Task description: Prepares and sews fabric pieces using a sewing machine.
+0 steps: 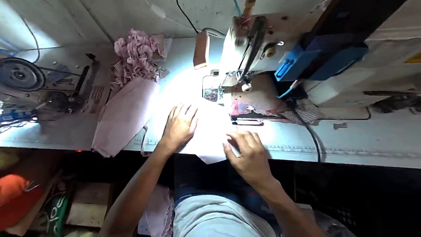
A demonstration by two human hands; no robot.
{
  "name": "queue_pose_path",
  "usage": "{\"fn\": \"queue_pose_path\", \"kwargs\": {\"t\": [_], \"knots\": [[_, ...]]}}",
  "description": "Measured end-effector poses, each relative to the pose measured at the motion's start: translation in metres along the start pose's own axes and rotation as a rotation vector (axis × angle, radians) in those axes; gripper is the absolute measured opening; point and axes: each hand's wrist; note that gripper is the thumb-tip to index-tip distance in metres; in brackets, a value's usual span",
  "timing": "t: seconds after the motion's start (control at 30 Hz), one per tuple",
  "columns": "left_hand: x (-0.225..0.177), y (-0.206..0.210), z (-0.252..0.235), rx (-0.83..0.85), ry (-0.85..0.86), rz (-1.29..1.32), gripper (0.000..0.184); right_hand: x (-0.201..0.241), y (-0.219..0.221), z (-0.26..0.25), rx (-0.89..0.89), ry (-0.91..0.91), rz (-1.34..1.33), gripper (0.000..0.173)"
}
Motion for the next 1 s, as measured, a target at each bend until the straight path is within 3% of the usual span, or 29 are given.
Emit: {"fn": "queue_pose_path", "kwargs": {"t": [0.17,0.27,0.4,0.5,0.6,0.73,0.87,1.0], "knots": [[0.032,-0.001,-0.014,0.018,0.097,-0.091,0.046,0.016,0.018,0.01,0.127,-0.056,0.112,0.039],[0.015,-0.015,-0.009,-0.023,0.02,-0.037,0.044,0.019,0.016,0.012,0.078,-0.083,0.041,0.035],[-0.004,-0.004,0.0,-0.013,-0.017,0.005,0.05,0.003,-0.009,0.015,-0.04,-0.035,0.033,0.03],[0.018,-0.021,0.02,-0.071,-0.211,-0.017,0.04,-0.015,-0.022,0.014,-0.073,-0.012,-0.008,0.033],[0.075,-0.04,0.037,-0.161,-0.491,-0.13,0.03,-0.03,-0.021,0.014,-0.133,0.024,-0.01,0.036],[0.131,-0.056,0.067,-0.016,-0.731,-0.134,0.046,-0.024,-0.012,0.009,-0.142,0.034,-0.013,0.036],[0.148,-0.048,0.071,0.001,-0.66,-0.043,0.042,-0.022,-0.012,0.009,-0.163,0.035,0.018,0.031],[0.134,-0.058,0.065,-0.007,-0.628,-0.049,0.042,-0.009,-0.01,0.01,-0.08,0.034,0.0,0.031]]}}
Point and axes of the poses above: each hand's wrist, its own z-axis away from the middle knuckle, its own y-axis out of the palm, x = y × z, and after that the axes turned 15 degrees about -z, right-handed
